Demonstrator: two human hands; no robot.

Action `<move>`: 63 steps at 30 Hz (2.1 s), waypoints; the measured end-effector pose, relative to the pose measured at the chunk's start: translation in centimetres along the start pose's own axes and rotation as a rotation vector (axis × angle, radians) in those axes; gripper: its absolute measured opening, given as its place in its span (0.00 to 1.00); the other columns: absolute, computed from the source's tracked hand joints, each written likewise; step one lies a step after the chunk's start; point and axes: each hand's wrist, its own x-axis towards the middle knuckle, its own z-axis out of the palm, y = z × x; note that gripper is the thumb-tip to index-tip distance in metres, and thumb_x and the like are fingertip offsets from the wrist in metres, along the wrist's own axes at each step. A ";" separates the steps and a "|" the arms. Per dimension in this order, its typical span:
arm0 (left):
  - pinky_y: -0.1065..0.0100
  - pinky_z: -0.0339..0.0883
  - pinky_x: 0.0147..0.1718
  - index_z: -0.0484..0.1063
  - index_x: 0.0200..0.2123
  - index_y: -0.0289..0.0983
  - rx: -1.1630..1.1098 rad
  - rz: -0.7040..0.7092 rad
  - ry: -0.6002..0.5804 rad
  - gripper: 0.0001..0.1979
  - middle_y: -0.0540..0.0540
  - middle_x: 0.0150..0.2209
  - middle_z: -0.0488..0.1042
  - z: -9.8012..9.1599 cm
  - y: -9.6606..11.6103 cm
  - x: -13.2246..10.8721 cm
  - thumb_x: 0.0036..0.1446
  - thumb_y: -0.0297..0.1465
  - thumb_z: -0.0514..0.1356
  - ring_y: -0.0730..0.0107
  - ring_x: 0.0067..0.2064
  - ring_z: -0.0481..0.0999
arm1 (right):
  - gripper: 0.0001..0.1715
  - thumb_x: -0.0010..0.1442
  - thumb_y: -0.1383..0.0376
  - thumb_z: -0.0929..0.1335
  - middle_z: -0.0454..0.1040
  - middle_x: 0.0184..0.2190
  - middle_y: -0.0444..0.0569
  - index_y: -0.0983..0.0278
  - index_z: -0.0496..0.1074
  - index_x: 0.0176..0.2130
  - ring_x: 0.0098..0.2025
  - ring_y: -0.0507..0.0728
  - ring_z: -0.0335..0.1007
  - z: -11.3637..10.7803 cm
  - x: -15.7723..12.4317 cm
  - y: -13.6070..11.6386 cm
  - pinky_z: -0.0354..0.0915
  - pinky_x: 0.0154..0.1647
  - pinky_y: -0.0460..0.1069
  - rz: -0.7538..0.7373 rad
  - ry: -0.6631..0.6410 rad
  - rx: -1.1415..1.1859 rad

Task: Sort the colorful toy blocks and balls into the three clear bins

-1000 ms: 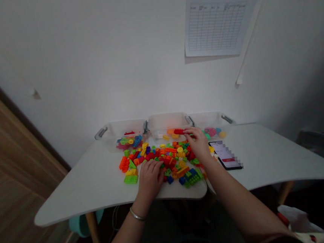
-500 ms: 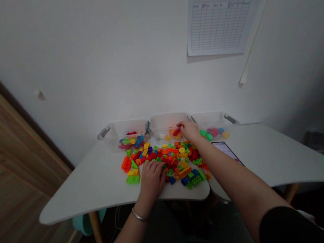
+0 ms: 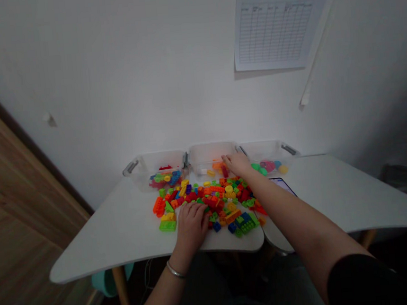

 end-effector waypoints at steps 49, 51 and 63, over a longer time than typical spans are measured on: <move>0.54 0.67 0.48 0.73 0.43 0.36 0.000 -0.026 -0.057 0.10 0.42 0.41 0.77 -0.3 0.3 0.4 0.58 0.28 0.57 0.58 0.45 0.73 | 0.08 0.63 0.65 0.66 0.78 0.33 0.47 0.60 0.76 0.36 0.42 0.59 0.68 4.4 -15.7 -0.4 0.59 0.54 0.58 -0.254 0.396 0.191; 0.54 0.67 0.48 0.73 0.43 0.37 -0.003 -0.027 -0.058 0.10 0.42 0.42 0.77 -0.3 0.3 0.4 0.58 0.28 0.57 0.58 0.45 0.73 | 0.09 0.63 0.66 0.65 0.78 0.35 0.47 0.60 0.76 0.36 0.44 0.60 0.68 4.0 -16.0 -0.3 0.57 0.57 0.60 -0.220 0.398 0.212; 0.54 0.67 0.49 0.73 0.44 0.36 0.009 -0.025 -0.061 0.11 0.42 0.42 0.77 -0.3 0.3 0.3 0.58 0.28 0.57 0.57 0.46 0.73 | 0.16 0.54 0.63 0.72 0.77 0.45 0.51 0.60 0.76 0.45 0.57 0.65 0.63 4.7 -17.3 0.4 0.54 0.64 0.64 -0.284 0.144 0.120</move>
